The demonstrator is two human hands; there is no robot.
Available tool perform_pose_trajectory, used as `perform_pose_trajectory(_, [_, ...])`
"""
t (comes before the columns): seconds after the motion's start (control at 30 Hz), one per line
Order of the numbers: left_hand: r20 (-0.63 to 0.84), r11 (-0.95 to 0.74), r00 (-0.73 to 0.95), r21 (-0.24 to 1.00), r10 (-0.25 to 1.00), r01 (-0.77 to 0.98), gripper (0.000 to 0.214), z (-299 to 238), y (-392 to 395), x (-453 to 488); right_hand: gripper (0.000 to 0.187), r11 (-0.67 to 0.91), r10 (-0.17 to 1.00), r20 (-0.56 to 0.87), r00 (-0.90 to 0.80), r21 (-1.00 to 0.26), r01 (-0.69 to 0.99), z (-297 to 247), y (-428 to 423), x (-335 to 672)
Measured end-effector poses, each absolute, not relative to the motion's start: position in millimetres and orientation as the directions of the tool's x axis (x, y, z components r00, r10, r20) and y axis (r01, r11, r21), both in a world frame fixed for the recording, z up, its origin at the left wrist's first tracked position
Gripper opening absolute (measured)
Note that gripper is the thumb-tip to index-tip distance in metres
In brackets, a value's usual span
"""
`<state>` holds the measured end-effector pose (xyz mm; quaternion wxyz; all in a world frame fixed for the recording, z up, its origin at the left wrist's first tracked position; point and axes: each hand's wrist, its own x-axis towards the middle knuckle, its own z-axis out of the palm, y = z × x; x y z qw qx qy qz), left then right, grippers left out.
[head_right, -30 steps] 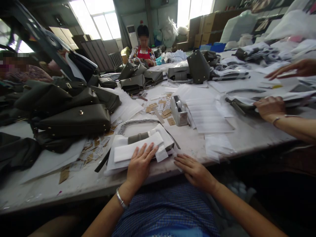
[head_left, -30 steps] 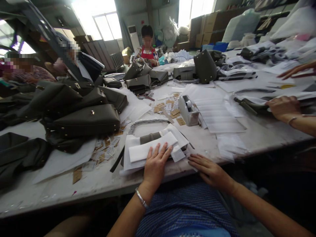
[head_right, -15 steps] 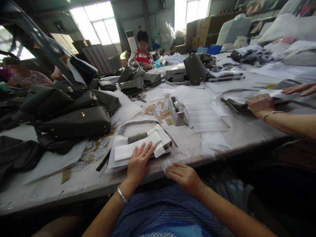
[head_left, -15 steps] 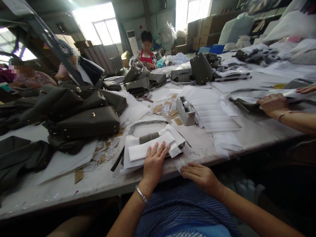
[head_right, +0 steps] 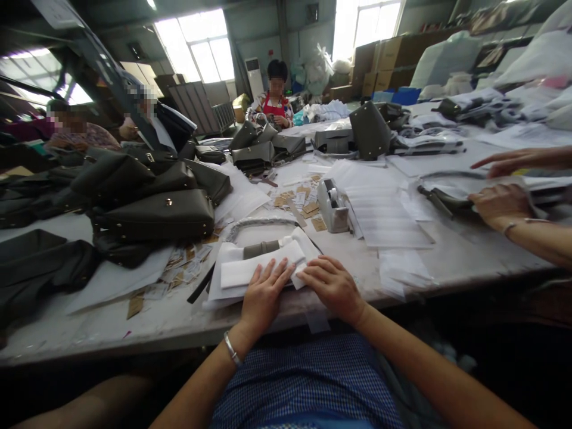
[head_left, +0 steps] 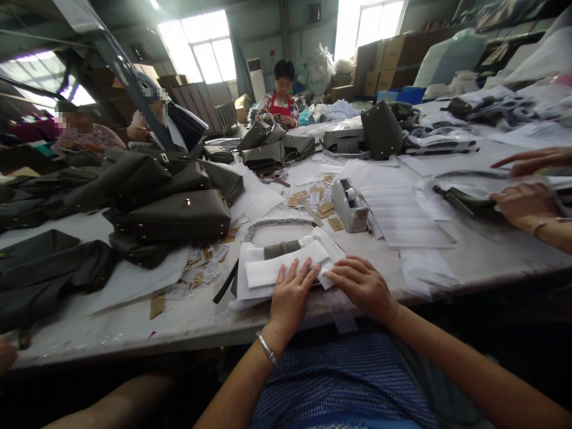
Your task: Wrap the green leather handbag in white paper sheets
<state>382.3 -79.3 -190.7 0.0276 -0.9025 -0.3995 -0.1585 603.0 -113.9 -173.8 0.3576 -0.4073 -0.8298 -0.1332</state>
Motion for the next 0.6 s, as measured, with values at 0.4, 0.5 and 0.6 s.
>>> perform_pose_trajectory(0.4, [0.305,-0.667,0.612,0.116,0.729,0.736,0.068,-193,-79,383,0.025,0.674,0.55,0.696,-0.462,-0.043,0.737,-174,-132,600])
perform_pose_trajectory(0.5, [0.307,-0.666,0.613,0.103,0.728,0.739,0.072,-193,-78,383,0.022,0.656,0.556,0.691,-0.461,-0.025,0.754,-185,-129,602])
perform_pose_trajectory(0.6, [0.294,-0.666,0.615,0.112,0.731,0.738,0.075,-189,-78,382,0.024,0.638,0.555,0.693,-0.46,0.001,0.77,-196,-123,602])
